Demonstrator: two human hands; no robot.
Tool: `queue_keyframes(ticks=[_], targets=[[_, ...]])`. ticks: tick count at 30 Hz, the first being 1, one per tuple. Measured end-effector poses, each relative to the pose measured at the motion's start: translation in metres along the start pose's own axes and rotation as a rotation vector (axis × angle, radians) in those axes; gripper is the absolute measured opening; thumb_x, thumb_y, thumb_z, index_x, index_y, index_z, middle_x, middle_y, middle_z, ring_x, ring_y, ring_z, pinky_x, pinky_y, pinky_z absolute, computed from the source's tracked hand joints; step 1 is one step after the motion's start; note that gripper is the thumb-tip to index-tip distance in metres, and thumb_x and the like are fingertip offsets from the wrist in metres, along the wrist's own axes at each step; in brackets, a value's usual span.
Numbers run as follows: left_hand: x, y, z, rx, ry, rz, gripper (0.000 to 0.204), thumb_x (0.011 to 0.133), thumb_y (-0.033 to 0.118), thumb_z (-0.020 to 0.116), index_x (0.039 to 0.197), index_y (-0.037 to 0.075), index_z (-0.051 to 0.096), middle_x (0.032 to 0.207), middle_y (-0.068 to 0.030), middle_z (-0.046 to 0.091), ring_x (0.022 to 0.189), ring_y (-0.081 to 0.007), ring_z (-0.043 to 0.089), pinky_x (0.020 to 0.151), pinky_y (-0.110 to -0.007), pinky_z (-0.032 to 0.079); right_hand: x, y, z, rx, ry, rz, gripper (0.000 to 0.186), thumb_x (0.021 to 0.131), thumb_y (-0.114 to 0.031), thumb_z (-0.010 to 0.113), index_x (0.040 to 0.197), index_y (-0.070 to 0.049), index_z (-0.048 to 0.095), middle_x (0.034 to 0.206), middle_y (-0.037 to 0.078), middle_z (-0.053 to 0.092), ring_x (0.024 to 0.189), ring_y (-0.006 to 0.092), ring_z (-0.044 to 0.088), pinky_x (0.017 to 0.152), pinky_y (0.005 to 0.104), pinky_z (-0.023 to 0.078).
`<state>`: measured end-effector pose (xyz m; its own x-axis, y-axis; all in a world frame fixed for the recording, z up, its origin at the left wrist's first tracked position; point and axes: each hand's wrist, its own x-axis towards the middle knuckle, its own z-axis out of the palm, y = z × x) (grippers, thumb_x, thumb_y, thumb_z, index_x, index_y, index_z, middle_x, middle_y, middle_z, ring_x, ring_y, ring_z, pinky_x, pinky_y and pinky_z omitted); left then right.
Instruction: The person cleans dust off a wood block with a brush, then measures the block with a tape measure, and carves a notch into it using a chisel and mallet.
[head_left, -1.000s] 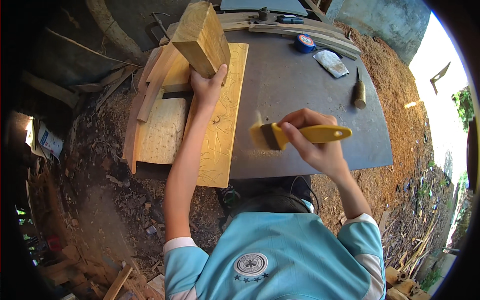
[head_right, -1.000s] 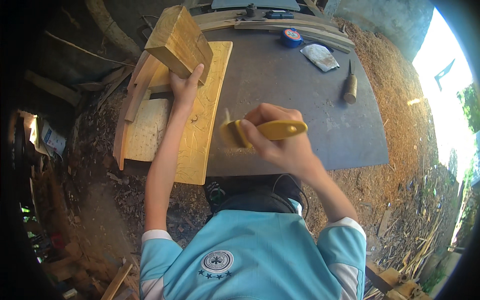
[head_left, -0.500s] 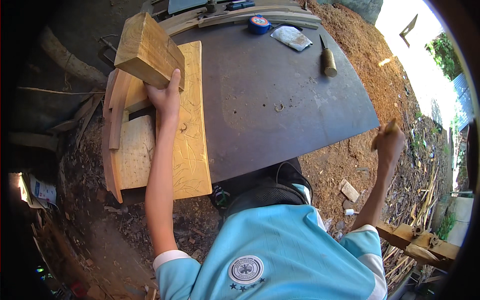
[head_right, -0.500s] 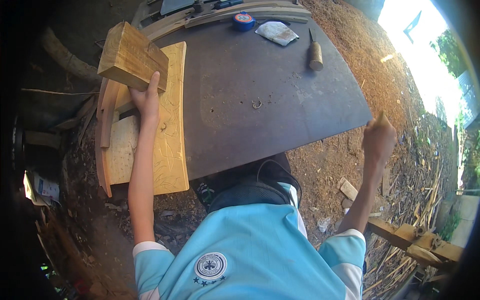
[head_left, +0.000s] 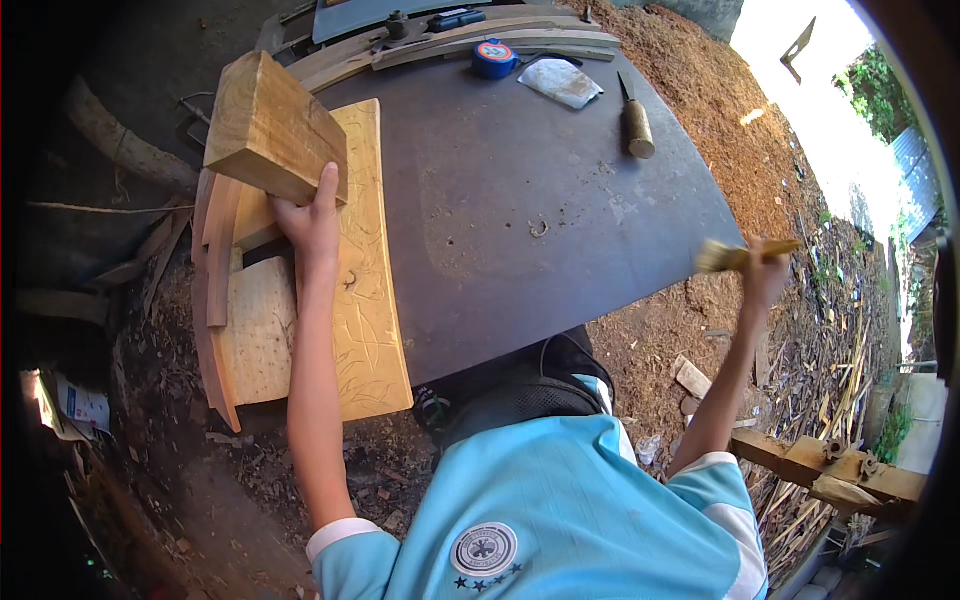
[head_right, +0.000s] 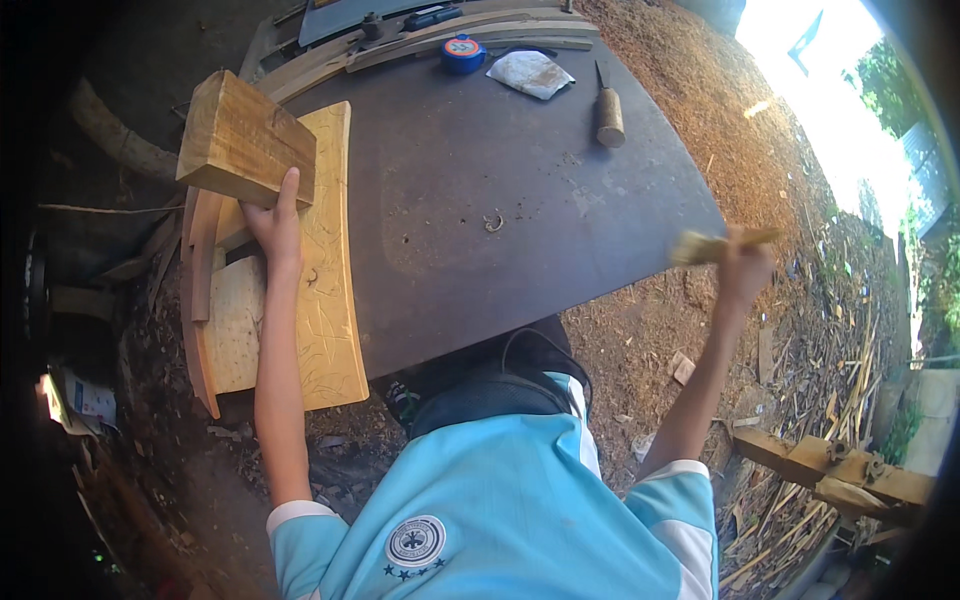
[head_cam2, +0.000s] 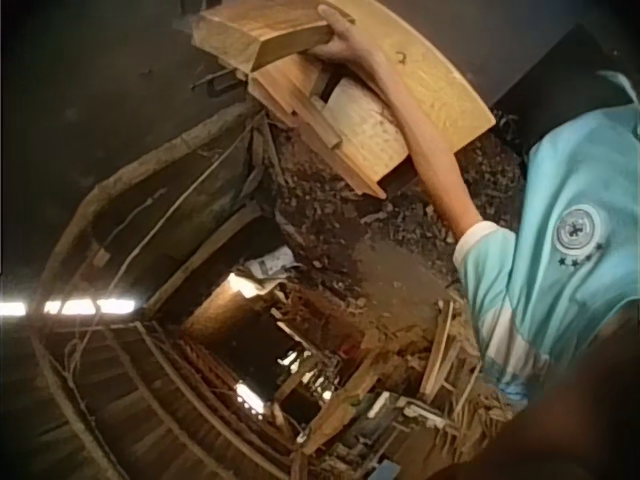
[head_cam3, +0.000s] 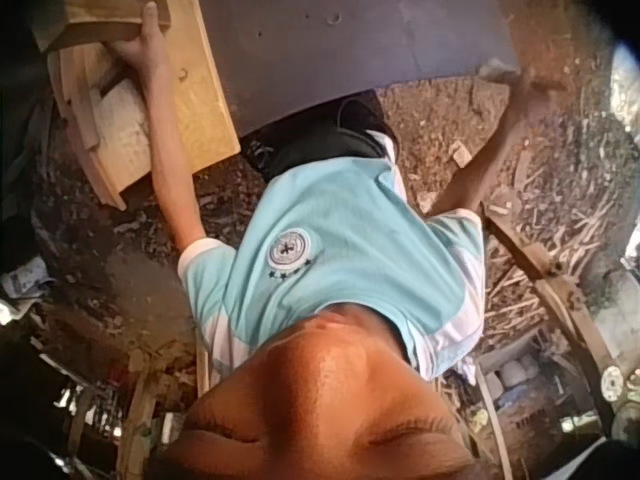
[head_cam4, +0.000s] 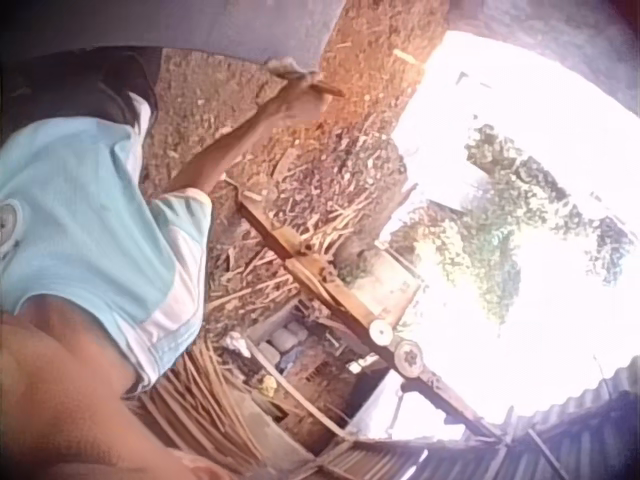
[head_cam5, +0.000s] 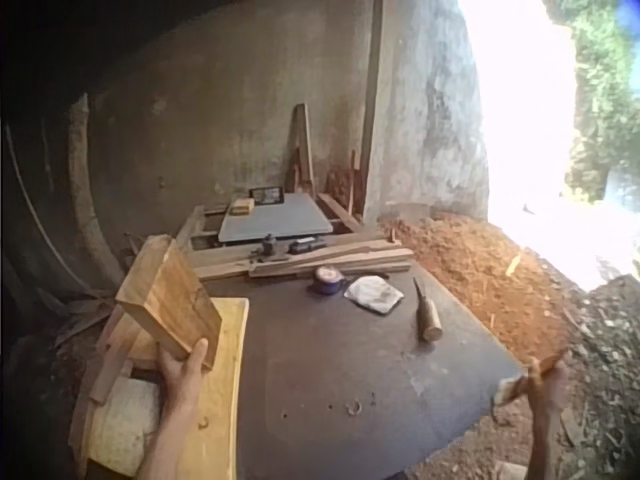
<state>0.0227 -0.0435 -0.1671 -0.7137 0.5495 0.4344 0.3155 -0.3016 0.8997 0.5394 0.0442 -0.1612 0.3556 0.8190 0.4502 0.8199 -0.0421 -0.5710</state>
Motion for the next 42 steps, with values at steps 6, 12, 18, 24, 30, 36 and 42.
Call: queue_keyframes(ticks=[6,12,18,24,30,36,42], targets=[[0.002,-0.014,-0.005,0.069,0.007,0.047,0.059,0.076,0.013,0.070,0.120,-0.007,0.037,0.118,-0.0158,0.047,0.108,-0.0222,0.048,0.092,-0.033,0.039,-0.122,-0.210,0.028,0.688,-0.490,-0.407,0.015,0.081,-0.011,0.061,0.071,0.000,0.056,0.061,0.009,0.056,0.051,0.0144,0.053,0.047,0.0291,0.040],[-0.003,-0.012,0.002,0.049,-0.039,-0.009,0.061,0.077,0.015,0.070,0.123,-0.006,0.035,0.119,-0.0163,0.046,0.109,-0.0226,0.047,0.093,-0.033,0.038,-0.139,-0.208,0.081,0.835,-0.745,-0.280,0.016,0.081,-0.011,0.061,0.074,0.004,0.059,0.064,0.014,0.061,0.061,0.0211,0.062,0.058,0.0315,0.049],[0.000,0.005,0.005,0.036,0.007,-0.069,0.056,0.079,0.010,0.068,0.124,-0.003,0.036,0.121,-0.0113,0.046,0.111,-0.0184,0.046,0.095,-0.030,0.036,0.071,0.023,0.024,-0.148,0.206,-0.138,0.019,0.082,-0.016,0.056,0.072,-0.002,0.065,0.060,0.009,0.063,0.045,0.0115,0.057,0.038,0.0200,0.045],[-0.002,-0.004,-0.009,0.109,-0.009,-0.050,0.059,0.078,0.010,0.068,0.125,-0.003,0.034,0.122,-0.0118,0.044,0.112,-0.0189,0.045,0.096,-0.031,0.035,-0.054,-0.181,0.053,0.800,-0.556,-0.201,0.025,0.085,-0.027,0.061,0.086,-0.002,0.064,0.069,0.008,0.063,0.063,0.0132,0.058,0.057,0.0268,0.045],[-0.058,0.011,-0.023,0.496,0.155,-0.176,0.064,0.078,0.019,0.070,0.125,-0.003,0.033,0.125,-0.0163,0.039,0.118,-0.0244,0.038,0.098,-0.039,0.033,-0.138,-0.265,0.119,1.051,-1.057,-0.298,0.022,0.085,-0.021,0.061,0.077,0.000,0.060,0.064,0.007,0.059,0.057,0.0108,0.052,0.053,0.0279,0.042],[-0.091,0.095,0.005,0.616,-0.170,0.198,0.043,0.081,0.013,0.062,0.117,0.002,0.042,0.119,-0.0121,0.044,0.113,-0.0224,0.042,0.092,-0.037,0.036,-0.034,-0.138,0.117,0.888,-0.705,0.049,0.025,0.087,-0.028,0.059,0.081,-0.004,0.062,0.077,0.007,0.062,0.067,0.0112,0.059,0.055,0.0239,0.051],[-0.050,0.083,0.201,0.333,-0.706,0.225,0.029,0.077,0.025,0.066,0.093,0.002,0.056,0.088,-0.0130,0.061,0.082,-0.0250,0.061,0.071,-0.035,0.048,0.032,-0.001,0.046,0.755,-0.071,0.292,0.024,0.087,-0.021,0.056,0.083,0.002,0.061,0.079,0.013,0.063,0.068,0.0172,0.064,0.057,0.0277,0.057]])
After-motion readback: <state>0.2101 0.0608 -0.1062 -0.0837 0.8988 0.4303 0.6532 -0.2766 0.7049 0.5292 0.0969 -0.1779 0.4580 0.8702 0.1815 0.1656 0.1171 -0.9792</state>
